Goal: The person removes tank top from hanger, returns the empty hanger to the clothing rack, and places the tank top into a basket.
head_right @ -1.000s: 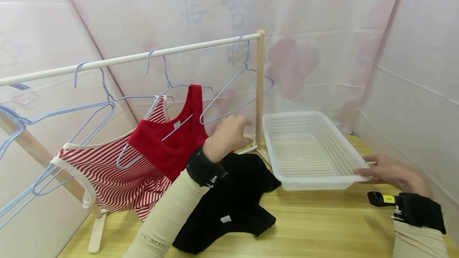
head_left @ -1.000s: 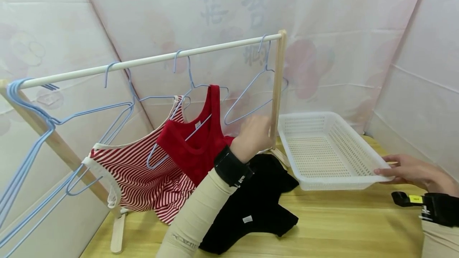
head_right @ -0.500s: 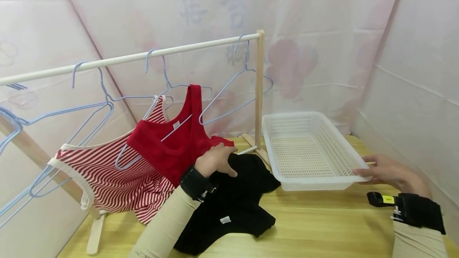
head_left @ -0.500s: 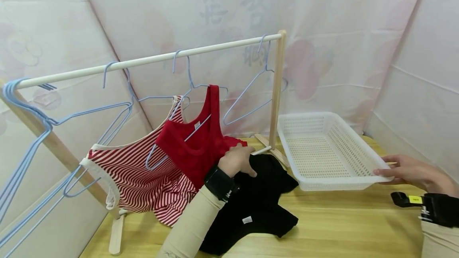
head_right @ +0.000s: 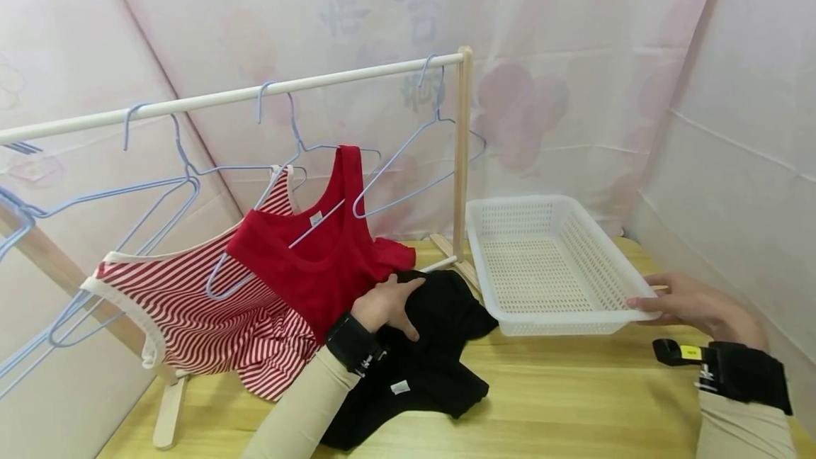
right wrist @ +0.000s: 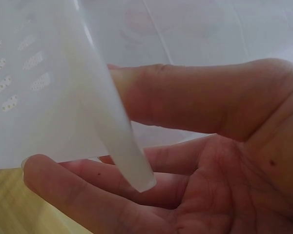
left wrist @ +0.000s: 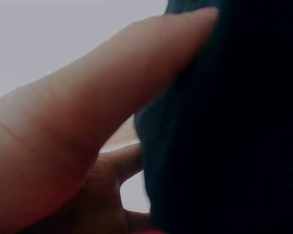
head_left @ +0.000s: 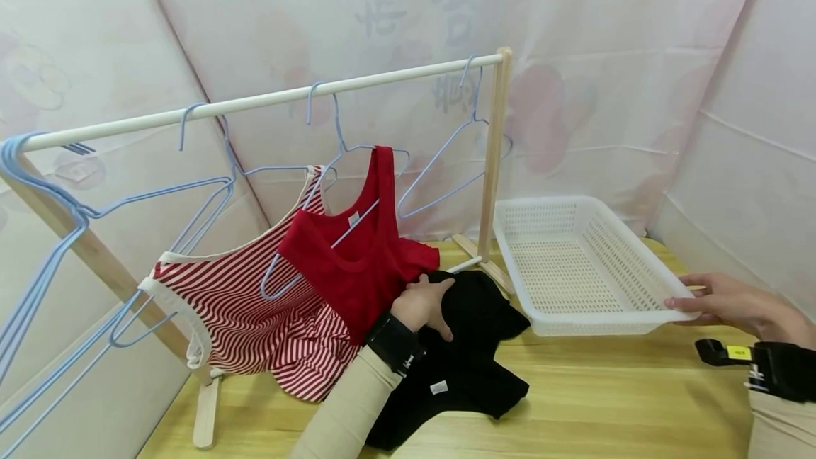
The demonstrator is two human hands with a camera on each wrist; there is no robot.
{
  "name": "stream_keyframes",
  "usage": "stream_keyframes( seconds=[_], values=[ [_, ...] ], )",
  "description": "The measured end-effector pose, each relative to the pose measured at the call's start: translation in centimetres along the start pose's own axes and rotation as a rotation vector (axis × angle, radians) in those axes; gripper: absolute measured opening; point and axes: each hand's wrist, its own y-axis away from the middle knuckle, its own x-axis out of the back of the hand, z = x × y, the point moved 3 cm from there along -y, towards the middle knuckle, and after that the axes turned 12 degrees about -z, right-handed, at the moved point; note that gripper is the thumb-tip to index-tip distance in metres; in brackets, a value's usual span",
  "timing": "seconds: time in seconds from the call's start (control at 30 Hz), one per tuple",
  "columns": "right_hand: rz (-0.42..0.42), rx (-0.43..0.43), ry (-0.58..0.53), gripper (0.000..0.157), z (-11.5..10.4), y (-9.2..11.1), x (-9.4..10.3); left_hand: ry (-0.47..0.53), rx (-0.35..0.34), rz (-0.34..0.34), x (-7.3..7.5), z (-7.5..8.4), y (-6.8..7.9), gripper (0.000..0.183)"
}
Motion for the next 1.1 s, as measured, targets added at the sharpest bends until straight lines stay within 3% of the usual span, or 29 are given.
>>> stream_keyframes(
  seconds=[0.23,0.5,0.83,1.1],
  values=[
    [-0.001,0.024,0.034,0.08,-0.2,-0.1,-0.1,-0.059,-0.006,0.011,-1.0,0.2,-0.8,0.086],
    [0.005,0.037,0.026,0.078,-0.2,-0.5,-0.2,-0.038,0.004,-0.005,-1.4,-0.2,-0.7,0.105],
    [-0.019,0.048,-0.022,0.082,-0.2,-0.6,-0.5,-0.122,-0.015,0.038,-1.7,-0.2,-1.7,0.074],
    [-0.021,0.053,-0.023,0.081,0.1,-0.6,-0.6,-0.099,-0.072,0.108,-1.6,0.0,-1.5,0.055]
  ],
)
